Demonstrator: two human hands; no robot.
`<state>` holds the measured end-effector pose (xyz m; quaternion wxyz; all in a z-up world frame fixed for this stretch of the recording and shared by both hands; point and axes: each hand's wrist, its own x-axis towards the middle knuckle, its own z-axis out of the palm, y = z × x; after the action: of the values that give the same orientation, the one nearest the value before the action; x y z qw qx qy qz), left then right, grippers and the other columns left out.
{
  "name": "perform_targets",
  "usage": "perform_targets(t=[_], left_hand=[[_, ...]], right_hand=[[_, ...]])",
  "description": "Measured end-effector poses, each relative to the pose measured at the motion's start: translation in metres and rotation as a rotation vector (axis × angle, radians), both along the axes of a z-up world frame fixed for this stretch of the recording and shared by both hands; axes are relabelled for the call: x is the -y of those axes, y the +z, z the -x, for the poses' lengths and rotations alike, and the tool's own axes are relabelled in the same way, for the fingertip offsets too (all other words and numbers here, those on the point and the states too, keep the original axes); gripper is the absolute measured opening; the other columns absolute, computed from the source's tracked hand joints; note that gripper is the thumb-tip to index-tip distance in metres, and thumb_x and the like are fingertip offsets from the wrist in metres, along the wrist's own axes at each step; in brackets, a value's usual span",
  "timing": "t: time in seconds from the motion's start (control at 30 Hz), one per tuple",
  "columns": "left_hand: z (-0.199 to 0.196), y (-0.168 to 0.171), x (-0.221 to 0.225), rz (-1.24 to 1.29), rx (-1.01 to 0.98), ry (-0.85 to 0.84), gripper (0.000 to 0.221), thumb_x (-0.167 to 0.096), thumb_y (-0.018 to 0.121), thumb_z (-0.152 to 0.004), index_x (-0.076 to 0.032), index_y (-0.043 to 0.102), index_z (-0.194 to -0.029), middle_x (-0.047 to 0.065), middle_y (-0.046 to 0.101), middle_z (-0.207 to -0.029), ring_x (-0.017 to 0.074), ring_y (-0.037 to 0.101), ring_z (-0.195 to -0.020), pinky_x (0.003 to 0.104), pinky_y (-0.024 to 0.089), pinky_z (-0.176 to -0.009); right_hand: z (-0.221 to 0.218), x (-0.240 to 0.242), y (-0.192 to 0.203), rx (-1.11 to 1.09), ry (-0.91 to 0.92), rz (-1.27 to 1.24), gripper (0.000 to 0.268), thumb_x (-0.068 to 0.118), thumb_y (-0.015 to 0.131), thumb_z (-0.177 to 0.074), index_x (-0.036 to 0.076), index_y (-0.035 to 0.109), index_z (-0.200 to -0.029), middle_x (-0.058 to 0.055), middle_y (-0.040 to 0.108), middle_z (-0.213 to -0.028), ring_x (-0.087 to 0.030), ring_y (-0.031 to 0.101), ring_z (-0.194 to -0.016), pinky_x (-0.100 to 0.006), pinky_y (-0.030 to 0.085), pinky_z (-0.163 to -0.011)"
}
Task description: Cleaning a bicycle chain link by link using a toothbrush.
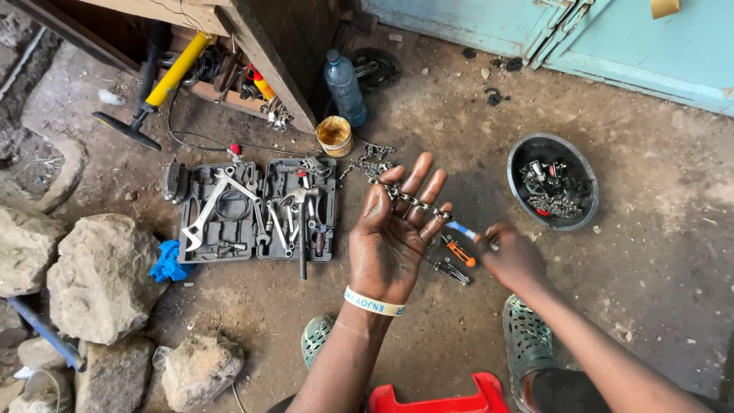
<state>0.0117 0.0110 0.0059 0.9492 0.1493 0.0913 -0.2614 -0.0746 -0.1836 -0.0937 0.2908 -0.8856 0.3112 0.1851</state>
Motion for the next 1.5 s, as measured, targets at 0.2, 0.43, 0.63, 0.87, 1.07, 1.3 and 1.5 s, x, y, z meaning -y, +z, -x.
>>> perform_targets(t=[0.2, 0.43, 0.63, 0.87, 1.07, 1.3, 1.5], left_hand=[[-0.003, 0.003, 0.002, -0.033, 0.03, 0.012, 0.03, -0.025, 0.053, -0.104, -0.011, 0.059, -0.13, 0.023, 0.059, -0.144, 0.0396, 0.06, -0.129, 0.048, 0.059, -0.093], [0.001, 0.002, 0.002, -0.276, 0.272, 0.044, 0.07, 0.018, 0.05, -0.092, -0.004, 0.034, -0.156, 0.029, 0.055, -0.144, 0.0359, 0.057, -0.131, 0.031, 0.055, -0.1], [-0.001, -0.015, 0.016, -0.33, 0.289, 0.049, 0.057, 0.018, 0.054, -0.092, 0.005, 0.047, -0.148, 0.033, 0.059, -0.137, 0.0402, 0.061, -0.127, 0.038, 0.054, -0.102], [0.004, -0.008, 0.021, -0.623, 0.461, 0.059, 0.029, 0.01, 0.058, -0.095, 0.004, 0.068, -0.121, 0.025, 0.069, -0.128, 0.0357, 0.063, -0.126, 0.045, 0.049, -0.11], [-0.001, -0.005, 0.02, -0.697, 0.495, 0.099, 0.029, 0.006, 0.051, -0.1, 0.003, 0.067, -0.125, 0.026, 0.071, -0.124, 0.0359, 0.064, -0.125, 0.046, 0.048, -0.11], [-0.007, 0.0, 0.024, -0.527, 0.192, -0.016, 0.051, -0.011, 0.048, -0.101, -0.012, 0.039, -0.151, 0.02, 0.067, -0.135, 0.0326, 0.071, -0.111, 0.045, 0.059, -0.093], [-0.006, 0.011, 0.018, -0.388, 0.146, -0.038, 0.043, -0.005, 0.045, -0.102, -0.007, 0.043, -0.145, 0.021, 0.067, -0.135, 0.0334, 0.071, -0.109, 0.037, 0.061, -0.081]], right_hand=[[-0.022, -0.015, -0.112, -0.113, 0.295, 0.235, 0.026, 0.025, 0.062, -0.09, 0.012, 0.074, -0.109, -0.017, 0.079, -0.101, -0.04, 0.075, -0.103, -0.053, 0.059, -0.088], [-0.055, -0.043, -0.176, -0.108, 0.306, 0.215, 0.031, 0.022, 0.072, -0.084, 0.01, 0.075, -0.112, -0.016, 0.079, -0.104, -0.042, 0.074, -0.107, -0.057, 0.058, -0.091], [-0.06, -0.042, -0.21, -0.193, 0.277, 0.303, 0.02, 0.013, 0.065, -0.088, 0.008, 0.083, -0.096, -0.011, 0.081, -0.097, -0.034, 0.076, -0.102, -0.048, 0.06, -0.088], [-0.055, -0.018, -0.16, -0.031, 0.223, 0.082, 0.031, 0.026, 0.065, -0.088, 0.008, 0.078, -0.109, -0.018, 0.079, -0.101, -0.04, 0.075, -0.101, -0.052, 0.06, -0.082], [-0.032, 0.024, -0.052, 0.207, -0.243, -0.579, 0.044, 0.018, 0.065, -0.091, -0.005, 0.066, -0.128, -0.022, 0.075, -0.097, -0.028, 0.071, -0.081, -0.032, 0.05, -0.059], [0.016, -0.004, 0.057, 0.557, -0.454, -0.766, 0.019, 0.005, 0.064, -0.095, -0.002, 0.069, -0.112, -0.016, 0.071, -0.086, -0.018, 0.059, -0.08, -0.029, 0.038, -0.061], [0.017, -0.02, 0.063, 0.627, -0.254, -0.506, 0.017, 0.022, 0.07, -0.096, 0.005, 0.075, -0.096, -0.002, 0.059, -0.069, -0.011, 0.051, -0.064, -0.025, 0.038, -0.056]])
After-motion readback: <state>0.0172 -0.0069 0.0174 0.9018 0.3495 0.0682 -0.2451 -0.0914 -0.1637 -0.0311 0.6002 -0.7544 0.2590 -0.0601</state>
